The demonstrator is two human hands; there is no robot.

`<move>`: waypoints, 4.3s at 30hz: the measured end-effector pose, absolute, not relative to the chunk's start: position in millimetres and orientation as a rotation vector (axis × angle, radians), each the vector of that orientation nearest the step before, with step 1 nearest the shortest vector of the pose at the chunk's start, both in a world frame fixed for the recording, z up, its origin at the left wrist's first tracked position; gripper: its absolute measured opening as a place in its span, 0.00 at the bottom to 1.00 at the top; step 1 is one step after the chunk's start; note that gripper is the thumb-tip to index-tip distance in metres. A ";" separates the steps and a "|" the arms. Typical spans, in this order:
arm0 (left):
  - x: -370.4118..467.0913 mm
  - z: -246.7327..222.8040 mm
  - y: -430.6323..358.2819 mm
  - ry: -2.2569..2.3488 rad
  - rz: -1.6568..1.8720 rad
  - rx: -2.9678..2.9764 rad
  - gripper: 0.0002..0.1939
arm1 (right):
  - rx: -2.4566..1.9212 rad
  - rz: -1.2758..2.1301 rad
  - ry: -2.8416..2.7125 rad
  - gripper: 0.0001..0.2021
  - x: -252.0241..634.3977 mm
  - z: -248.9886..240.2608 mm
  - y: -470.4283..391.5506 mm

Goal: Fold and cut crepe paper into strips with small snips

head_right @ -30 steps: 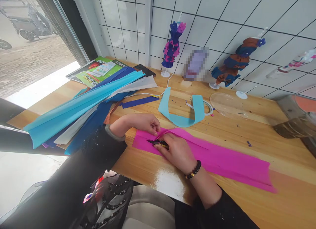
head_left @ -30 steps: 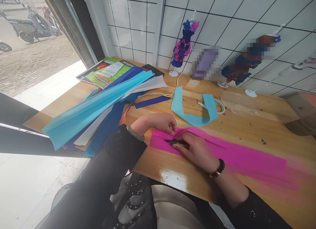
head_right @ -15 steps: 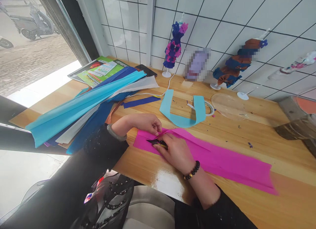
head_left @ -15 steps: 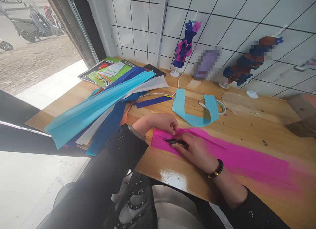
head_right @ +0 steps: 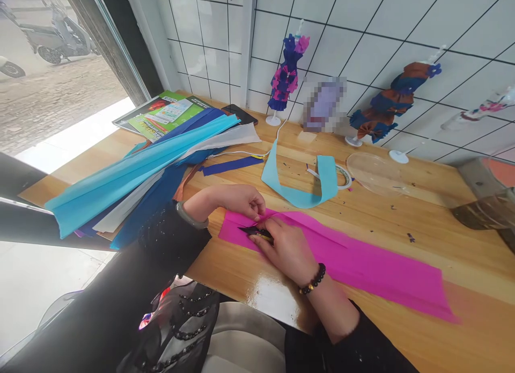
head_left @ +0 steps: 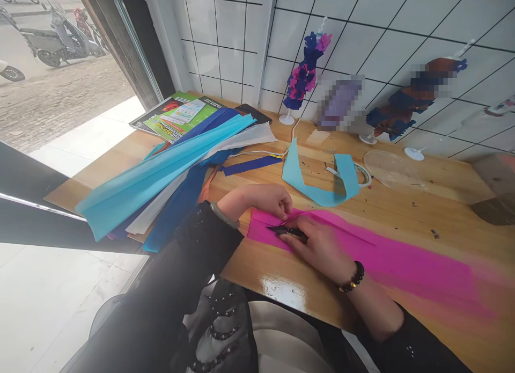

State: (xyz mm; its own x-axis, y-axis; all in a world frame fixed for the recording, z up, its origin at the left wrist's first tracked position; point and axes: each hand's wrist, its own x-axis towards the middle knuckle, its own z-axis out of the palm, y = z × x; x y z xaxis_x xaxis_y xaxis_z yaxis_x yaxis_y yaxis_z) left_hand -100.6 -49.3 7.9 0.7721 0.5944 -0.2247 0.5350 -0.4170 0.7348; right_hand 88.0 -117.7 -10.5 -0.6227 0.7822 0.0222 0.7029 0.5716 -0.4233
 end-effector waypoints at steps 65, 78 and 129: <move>-103.0 -1.3 -45.4 0.834 0.099 2.122 0.13 | -1.302 0.240 -2.629 0.14 57.7 -11.8 -128.7; -104.0 -0.8 -45.6 0.835 0.100 2.138 0.16 | -1.312 0.253 -2.617 0.15 53.3 -13.6 -129.5; -104.8 -0.4 -46.0 0.845 0.134 2.051 0.13 | -0.865 0.375 -2.739 0.12 59.3 -5.2 -157.2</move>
